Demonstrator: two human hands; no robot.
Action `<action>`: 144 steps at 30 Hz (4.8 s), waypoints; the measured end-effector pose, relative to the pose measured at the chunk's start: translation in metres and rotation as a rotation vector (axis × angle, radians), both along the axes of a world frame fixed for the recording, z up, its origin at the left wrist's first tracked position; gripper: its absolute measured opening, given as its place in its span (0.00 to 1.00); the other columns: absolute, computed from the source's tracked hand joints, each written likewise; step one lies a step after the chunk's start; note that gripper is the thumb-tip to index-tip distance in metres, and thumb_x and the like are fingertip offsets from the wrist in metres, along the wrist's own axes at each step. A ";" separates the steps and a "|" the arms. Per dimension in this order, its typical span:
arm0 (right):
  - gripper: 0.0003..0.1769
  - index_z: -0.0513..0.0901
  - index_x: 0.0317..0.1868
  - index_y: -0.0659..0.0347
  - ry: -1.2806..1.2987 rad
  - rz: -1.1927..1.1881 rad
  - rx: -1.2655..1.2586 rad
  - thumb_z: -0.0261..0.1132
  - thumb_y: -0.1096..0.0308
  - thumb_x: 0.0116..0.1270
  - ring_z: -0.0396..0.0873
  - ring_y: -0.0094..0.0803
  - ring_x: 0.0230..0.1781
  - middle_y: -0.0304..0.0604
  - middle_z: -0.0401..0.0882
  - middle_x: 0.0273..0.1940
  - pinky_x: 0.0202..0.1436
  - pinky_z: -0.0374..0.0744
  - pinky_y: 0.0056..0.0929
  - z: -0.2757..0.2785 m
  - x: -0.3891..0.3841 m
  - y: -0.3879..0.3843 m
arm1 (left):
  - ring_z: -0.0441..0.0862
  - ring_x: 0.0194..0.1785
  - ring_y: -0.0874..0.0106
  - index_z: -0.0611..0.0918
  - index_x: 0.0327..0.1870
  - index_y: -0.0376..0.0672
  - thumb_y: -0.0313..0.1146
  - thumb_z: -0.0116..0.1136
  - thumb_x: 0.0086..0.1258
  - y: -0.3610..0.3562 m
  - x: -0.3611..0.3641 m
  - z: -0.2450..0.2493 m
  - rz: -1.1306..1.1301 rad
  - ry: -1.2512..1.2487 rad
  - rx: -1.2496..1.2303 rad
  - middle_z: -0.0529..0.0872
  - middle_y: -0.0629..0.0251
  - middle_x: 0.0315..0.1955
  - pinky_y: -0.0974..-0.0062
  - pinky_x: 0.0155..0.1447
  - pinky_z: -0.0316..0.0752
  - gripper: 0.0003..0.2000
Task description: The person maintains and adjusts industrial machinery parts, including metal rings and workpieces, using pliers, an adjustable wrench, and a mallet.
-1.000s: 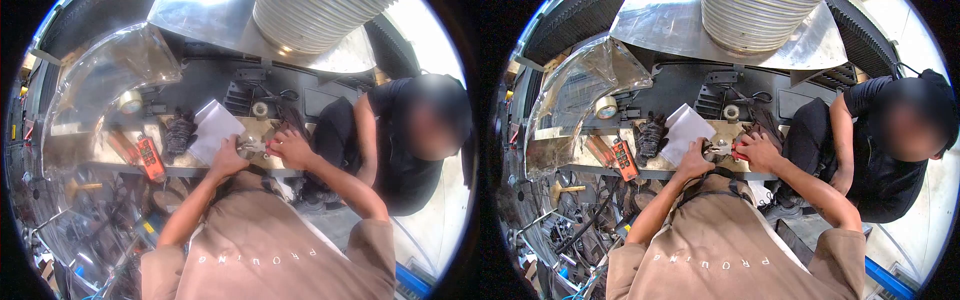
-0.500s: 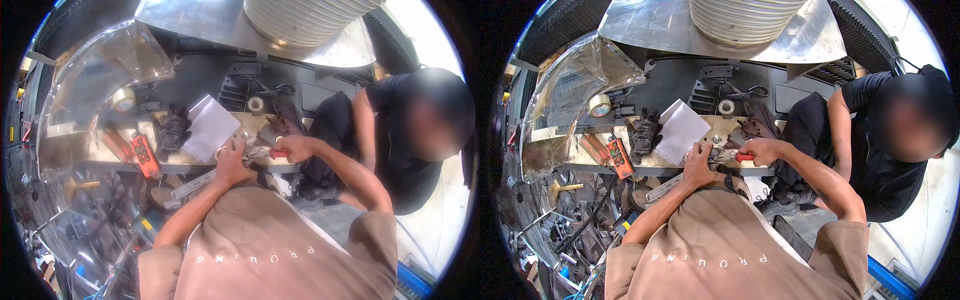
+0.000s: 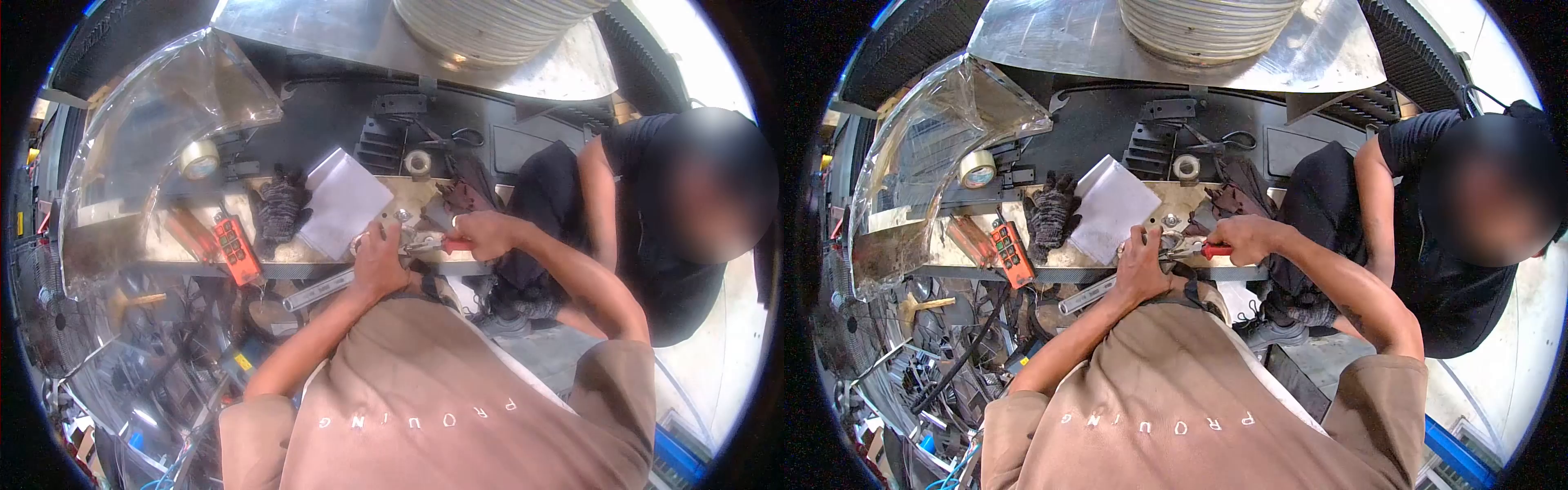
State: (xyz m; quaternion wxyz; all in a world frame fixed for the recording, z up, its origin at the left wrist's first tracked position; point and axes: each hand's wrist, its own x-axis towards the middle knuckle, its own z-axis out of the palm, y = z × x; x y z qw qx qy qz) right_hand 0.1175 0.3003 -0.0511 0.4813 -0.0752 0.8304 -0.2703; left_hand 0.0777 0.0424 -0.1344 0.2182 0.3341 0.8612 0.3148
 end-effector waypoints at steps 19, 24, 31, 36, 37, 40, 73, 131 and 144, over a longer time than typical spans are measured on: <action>0.32 0.83 0.61 0.48 0.194 -0.081 0.256 0.69 0.69 0.50 0.78 0.56 0.54 0.51 0.80 0.51 0.55 0.74 0.57 0.020 0.034 -0.033 | 0.76 0.52 0.40 0.74 0.62 0.44 0.32 0.73 0.47 0.004 0.003 -0.006 -0.008 -0.039 -0.061 0.72 0.42 0.57 0.47 0.52 0.77 0.36; 0.31 0.83 0.61 0.46 0.267 -0.035 0.333 0.70 0.67 0.52 0.77 0.51 0.55 0.47 0.79 0.53 0.55 0.72 0.55 0.016 0.040 -0.040 | 0.77 0.51 0.40 0.73 0.61 0.43 0.32 0.73 0.46 0.004 0.002 -0.008 0.014 -0.014 -0.047 0.72 0.43 0.55 0.47 0.50 0.78 0.35; 0.25 0.84 0.59 0.46 0.327 -0.015 0.380 0.68 0.65 0.59 0.76 0.49 0.54 0.45 0.78 0.51 0.55 0.70 0.52 -0.002 0.044 -0.036 | 0.77 0.55 0.39 0.70 0.65 0.40 0.34 0.76 0.46 0.007 -0.008 0.000 -0.016 -0.088 -0.101 0.70 0.43 0.54 0.47 0.56 0.77 0.40; 0.27 0.84 0.57 0.49 0.333 -0.311 0.341 0.68 0.66 0.52 0.76 0.53 0.58 0.47 0.77 0.52 0.57 0.72 0.53 -0.024 0.053 -0.018 | 0.77 0.54 0.36 0.68 0.65 0.41 0.32 0.70 0.50 -0.005 -0.039 -0.020 0.079 -0.168 -0.135 0.71 0.40 0.54 0.45 0.58 0.77 0.37; 0.26 0.84 0.56 0.52 0.299 -0.442 0.280 0.67 0.67 0.52 0.77 0.54 0.56 0.48 0.77 0.50 0.55 0.73 0.54 -0.024 0.056 -0.011 | 0.77 0.54 0.35 0.68 0.65 0.41 0.32 0.69 0.51 -0.008 -0.048 -0.022 0.145 -0.191 -0.094 0.71 0.39 0.54 0.45 0.59 0.77 0.37; 0.23 0.81 0.51 0.60 0.372 -0.628 0.076 0.65 0.71 0.51 0.77 0.56 0.50 0.54 0.75 0.43 0.52 0.75 0.48 -0.043 0.067 0.001 | 0.77 0.55 0.35 0.68 0.65 0.38 0.32 0.66 0.55 -0.007 -0.088 -0.037 0.249 -0.195 -0.100 0.72 0.35 0.54 0.47 0.59 0.77 0.33; 0.26 0.78 0.53 0.65 0.282 -0.887 -0.439 0.66 0.76 0.49 0.75 0.41 0.41 0.47 0.74 0.40 0.49 0.75 0.35 -0.014 0.010 -0.084 | 0.84 0.44 0.76 0.85 0.51 0.29 0.33 0.64 0.70 -0.111 -0.140 0.041 0.791 -0.615 0.688 0.89 0.64 0.42 0.75 0.51 0.77 0.16; 0.32 0.77 0.58 0.57 0.934 -0.272 0.152 0.71 0.73 0.49 0.66 0.58 0.67 0.57 0.68 0.64 0.69 0.63 0.66 0.159 -0.003 -0.078 | 0.81 0.63 0.62 0.73 0.70 0.41 0.38 0.52 0.82 -0.023 -0.043 0.124 0.402 -1.343 1.452 0.82 0.57 0.61 0.62 0.68 0.79 0.20; 0.24 0.74 0.56 0.55 1.078 -0.360 0.247 0.68 0.69 0.58 0.65 0.60 0.67 0.60 0.64 0.65 0.67 0.60 0.77 0.157 0.013 -0.121 | 0.80 0.66 0.60 0.70 0.72 0.40 0.45 0.44 0.82 -0.033 -0.035 0.129 0.513 -0.968 1.426 0.80 0.55 0.64 0.58 0.71 0.76 0.25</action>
